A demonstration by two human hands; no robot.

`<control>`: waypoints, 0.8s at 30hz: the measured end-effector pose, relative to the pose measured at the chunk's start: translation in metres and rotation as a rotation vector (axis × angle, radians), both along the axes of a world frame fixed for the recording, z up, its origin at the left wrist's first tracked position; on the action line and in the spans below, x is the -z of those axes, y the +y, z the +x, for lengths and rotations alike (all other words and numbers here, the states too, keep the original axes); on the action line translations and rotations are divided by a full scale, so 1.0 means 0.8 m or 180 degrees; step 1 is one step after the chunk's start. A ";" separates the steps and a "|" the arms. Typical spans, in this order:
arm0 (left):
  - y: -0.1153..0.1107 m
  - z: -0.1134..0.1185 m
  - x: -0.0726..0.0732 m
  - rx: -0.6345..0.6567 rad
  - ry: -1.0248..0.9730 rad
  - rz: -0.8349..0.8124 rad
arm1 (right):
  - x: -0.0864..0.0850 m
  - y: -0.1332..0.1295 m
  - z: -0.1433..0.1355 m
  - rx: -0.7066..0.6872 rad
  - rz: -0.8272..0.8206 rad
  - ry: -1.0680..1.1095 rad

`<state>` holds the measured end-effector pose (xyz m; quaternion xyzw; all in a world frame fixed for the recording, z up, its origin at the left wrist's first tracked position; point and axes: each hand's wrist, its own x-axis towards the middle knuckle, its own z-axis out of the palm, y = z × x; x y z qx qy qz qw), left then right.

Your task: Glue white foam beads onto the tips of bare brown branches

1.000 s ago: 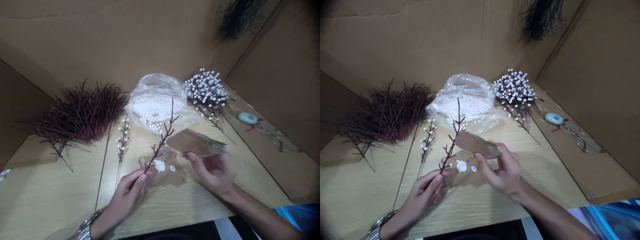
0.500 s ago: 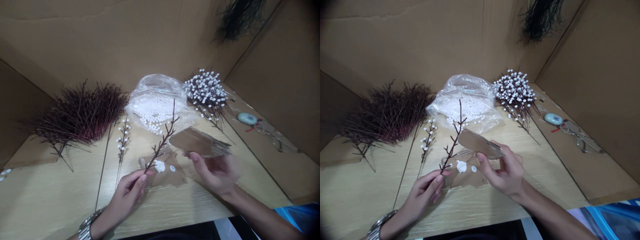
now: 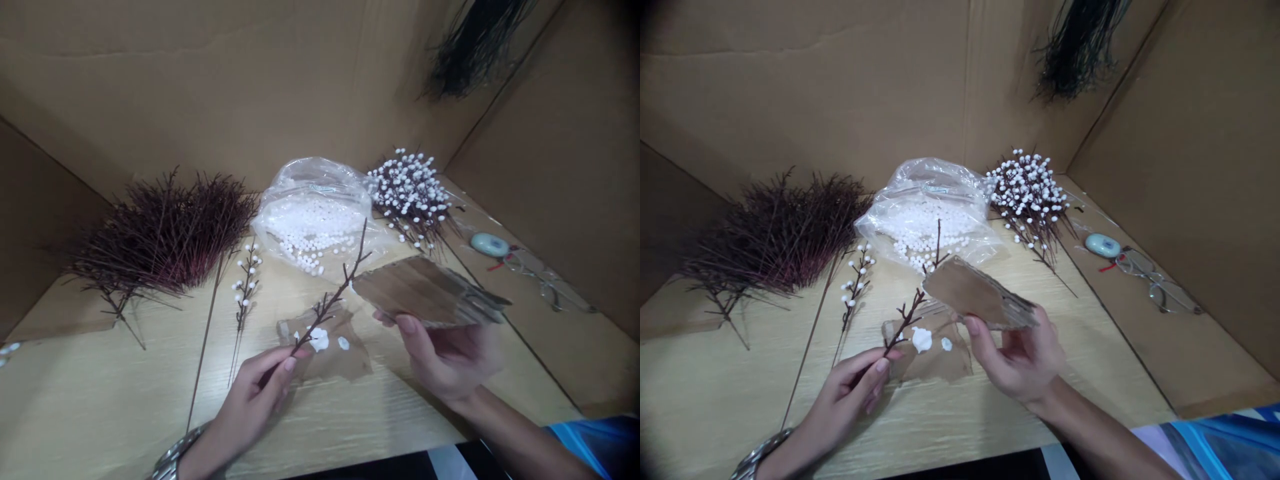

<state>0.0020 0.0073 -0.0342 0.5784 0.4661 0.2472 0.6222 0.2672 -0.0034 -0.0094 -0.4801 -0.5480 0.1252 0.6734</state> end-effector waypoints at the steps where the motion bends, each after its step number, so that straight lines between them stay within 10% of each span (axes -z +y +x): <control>1: 0.000 0.000 -0.001 0.0040 0.0059 0.0081 | -0.003 0.001 -0.002 0.0156 0.0140 -0.0008; 24: 0.000 0.001 -0.005 0.0164 0.0171 0.0255 | -0.006 0.000 0.000 0.0511 0.0251 -0.0250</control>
